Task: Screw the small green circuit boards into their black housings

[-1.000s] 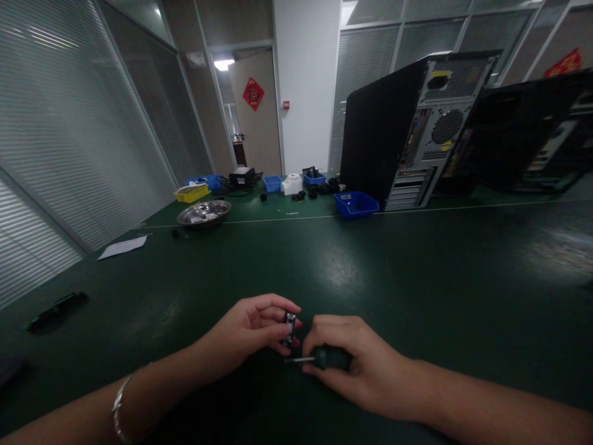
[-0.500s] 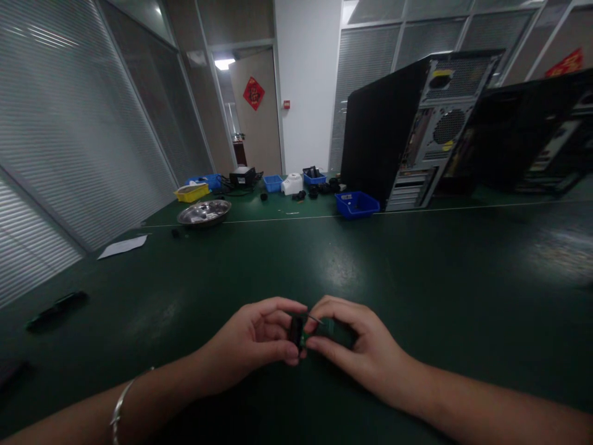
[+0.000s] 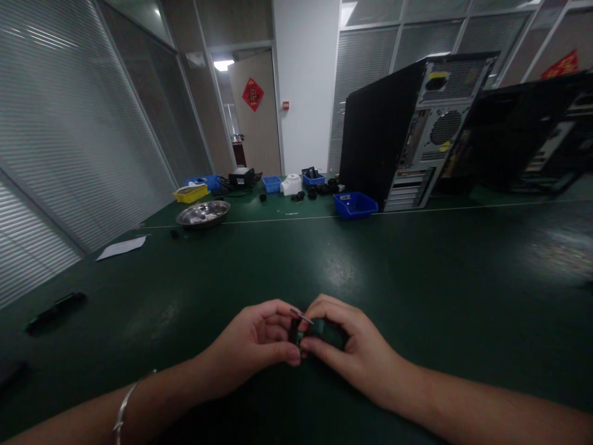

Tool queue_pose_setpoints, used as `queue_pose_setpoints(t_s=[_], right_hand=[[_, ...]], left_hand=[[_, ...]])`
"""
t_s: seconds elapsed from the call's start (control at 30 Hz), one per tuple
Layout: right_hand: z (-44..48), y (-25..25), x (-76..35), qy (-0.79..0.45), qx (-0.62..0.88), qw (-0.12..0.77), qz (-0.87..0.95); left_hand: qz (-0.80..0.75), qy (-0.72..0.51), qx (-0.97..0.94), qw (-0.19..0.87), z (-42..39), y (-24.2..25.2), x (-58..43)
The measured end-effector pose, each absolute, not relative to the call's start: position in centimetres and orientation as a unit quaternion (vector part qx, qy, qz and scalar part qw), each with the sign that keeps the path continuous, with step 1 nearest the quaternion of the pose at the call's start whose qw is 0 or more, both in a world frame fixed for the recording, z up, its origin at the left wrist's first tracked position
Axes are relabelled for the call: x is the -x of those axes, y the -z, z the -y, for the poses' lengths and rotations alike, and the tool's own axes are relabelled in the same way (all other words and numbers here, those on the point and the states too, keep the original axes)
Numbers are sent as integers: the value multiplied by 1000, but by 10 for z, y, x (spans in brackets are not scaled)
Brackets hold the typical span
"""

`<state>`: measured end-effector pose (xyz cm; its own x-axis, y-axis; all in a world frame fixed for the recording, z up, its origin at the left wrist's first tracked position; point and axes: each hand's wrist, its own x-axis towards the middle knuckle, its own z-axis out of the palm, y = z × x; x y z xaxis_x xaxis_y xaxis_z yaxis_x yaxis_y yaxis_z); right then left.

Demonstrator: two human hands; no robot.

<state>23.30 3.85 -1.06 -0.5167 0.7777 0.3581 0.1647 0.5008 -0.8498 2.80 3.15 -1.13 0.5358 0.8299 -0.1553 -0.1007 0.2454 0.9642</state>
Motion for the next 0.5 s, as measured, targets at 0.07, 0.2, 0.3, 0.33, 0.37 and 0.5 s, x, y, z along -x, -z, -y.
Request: queue_pose_setpoints(t_s=[0.07,0.2,0.3,0.33,0.37,0.5], right_hand=[[-39,11,-233,-392,307,386,776],[-38,12,-232,-379,304,388,783],[-36,11,-233,-367,296,391,791],[-35,11,-233,-365,290,392,793],[-35,11,-233,-364,284,393,795],[-37,12,-234,-362,270,403,796]], left_hand=[[-354,-330,-524,701,-31,11,-29],[-375,-323,-555,668,-29,10,-29],[-388,-313,-579,646,-28,9,-28],[-388,-311,-583,642,-28,9,-28],[-388,-311,-585,640,-28,9,-28],[-378,-344,-564,649,-31,8,-27]])
